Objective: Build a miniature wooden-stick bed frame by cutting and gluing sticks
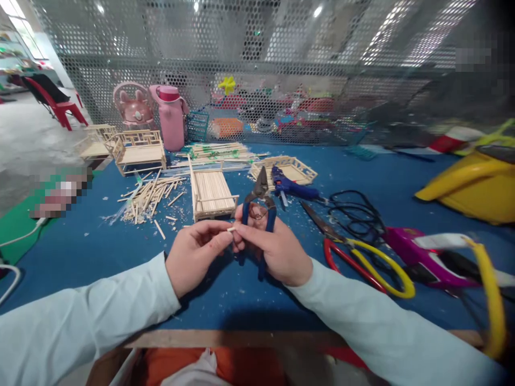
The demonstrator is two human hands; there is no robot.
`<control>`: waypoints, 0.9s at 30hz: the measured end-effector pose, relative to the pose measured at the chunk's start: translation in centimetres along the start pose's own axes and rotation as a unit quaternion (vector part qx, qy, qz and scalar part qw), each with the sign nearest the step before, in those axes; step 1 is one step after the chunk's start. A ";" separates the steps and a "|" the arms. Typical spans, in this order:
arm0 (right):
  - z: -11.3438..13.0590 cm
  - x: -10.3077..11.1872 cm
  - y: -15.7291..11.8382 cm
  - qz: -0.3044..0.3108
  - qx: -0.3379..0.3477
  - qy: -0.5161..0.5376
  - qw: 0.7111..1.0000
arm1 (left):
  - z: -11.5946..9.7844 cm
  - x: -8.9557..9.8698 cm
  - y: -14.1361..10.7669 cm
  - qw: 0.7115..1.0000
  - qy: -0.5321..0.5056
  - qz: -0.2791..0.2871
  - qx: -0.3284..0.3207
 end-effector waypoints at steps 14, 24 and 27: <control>2.4 5.0 -1.8 0.082 -0.034 -0.770 0.632 | 0.4 0.8 0.7 0.996 0.047 -0.060 0.039; 5.7 12.7 -6.9 0.078 -0.074 -0.790 0.603 | 0.7 0.8 0.7 0.997 0.049 -0.052 0.013; 5.8 13.6 -7.6 0.061 -0.090 -0.753 0.650 | 0.6 0.8 0.6 0.998 0.037 -0.052 0.013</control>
Point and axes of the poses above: each hand's wrist, its own y-axis towards the middle knuckle, its own x-axis out of the back of the hand, z = x × y, the point moved 4 cm from there along y, towards the middle knuckle, and after that the axes turned 15 degrees about x, right-handed, at the moved point
